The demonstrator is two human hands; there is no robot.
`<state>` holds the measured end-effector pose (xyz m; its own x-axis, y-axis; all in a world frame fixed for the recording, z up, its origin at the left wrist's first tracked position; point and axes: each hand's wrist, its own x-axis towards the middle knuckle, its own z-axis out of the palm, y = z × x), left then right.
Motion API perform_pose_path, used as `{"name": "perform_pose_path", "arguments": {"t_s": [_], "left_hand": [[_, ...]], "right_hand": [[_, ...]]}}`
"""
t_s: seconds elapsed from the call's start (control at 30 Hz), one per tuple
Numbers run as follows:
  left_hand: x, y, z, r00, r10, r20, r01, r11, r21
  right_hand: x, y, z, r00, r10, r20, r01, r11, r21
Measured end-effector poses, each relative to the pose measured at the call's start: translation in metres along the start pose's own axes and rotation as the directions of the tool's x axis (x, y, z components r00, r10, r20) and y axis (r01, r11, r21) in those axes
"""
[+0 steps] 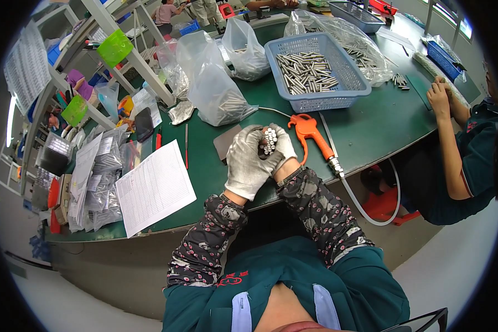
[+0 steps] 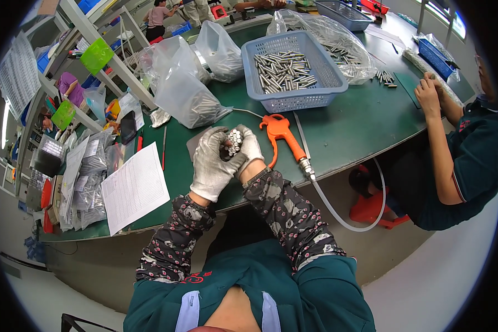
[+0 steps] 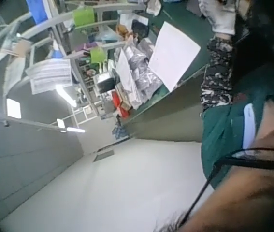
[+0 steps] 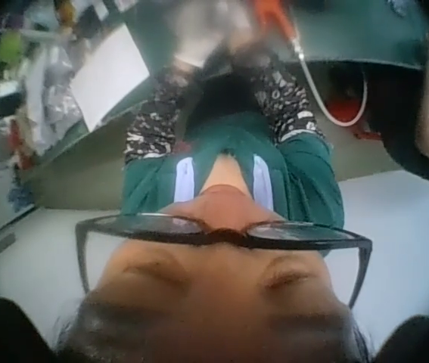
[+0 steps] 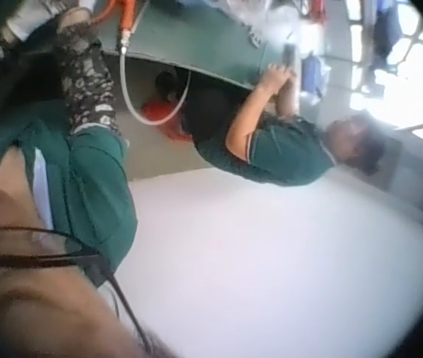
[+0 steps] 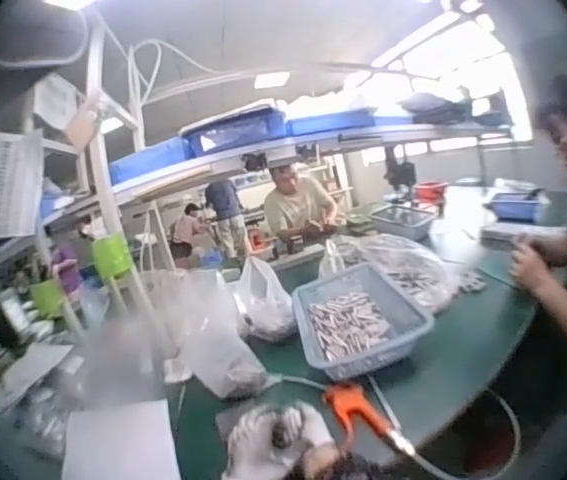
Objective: Sorting, aligning, and cleaning small cylindrical metal pins using an air blow gun at a factory workbench.
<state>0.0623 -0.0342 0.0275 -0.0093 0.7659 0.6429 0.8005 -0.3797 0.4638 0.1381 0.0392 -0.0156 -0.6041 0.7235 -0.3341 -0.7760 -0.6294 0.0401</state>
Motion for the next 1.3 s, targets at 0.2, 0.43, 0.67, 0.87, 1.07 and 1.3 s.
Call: {"name": "perform_pose_path", "arguments": {"t_s": [0.2, 0.43, 0.67, 0.87, 1.07, 1.3], "left_hand": [[-0.001, -0.001, 0.006, 0.991, -0.136, 0.011, 0.136, 0.988, -0.078], [0.013, 0.007, 0.015, 0.989, 0.146, 0.005, -0.146, 0.987, 0.063], [0.026, -0.013, -0.020, 0.950, 0.231, -0.209, -0.271, 0.945, -0.185], [0.092, -0.059, -0.118, 0.835, 0.517, -0.187, -0.367, 0.778, 0.511], [0.144, -0.084, -0.136, 0.793, 0.481, 0.374, -0.609, 0.595, 0.524], [0.159, -0.100, -0.140, 0.734, 0.284, 0.617, -0.656, 0.532, 0.536]], "right_hand": [[0.002, 0.001, -0.003, 0.994, -0.105, -0.026, 0.101, 0.985, -0.138], [0.034, -0.014, -0.046, 0.915, -0.066, 0.398, 0.137, 0.979, -0.152], [-0.017, 0.000, 0.001, 0.970, -0.133, 0.204, 0.221, 0.834, -0.506], [-0.062, -0.007, 0.096, 0.913, 0.030, 0.407, 0.302, 0.623, -0.722], [-0.007, -0.022, 0.184, 0.894, 0.150, 0.423, 0.247, 0.622, -0.743], [0.054, 0.031, 0.227, 0.670, -0.092, 0.736, 0.694, -0.273, -0.666]]}}
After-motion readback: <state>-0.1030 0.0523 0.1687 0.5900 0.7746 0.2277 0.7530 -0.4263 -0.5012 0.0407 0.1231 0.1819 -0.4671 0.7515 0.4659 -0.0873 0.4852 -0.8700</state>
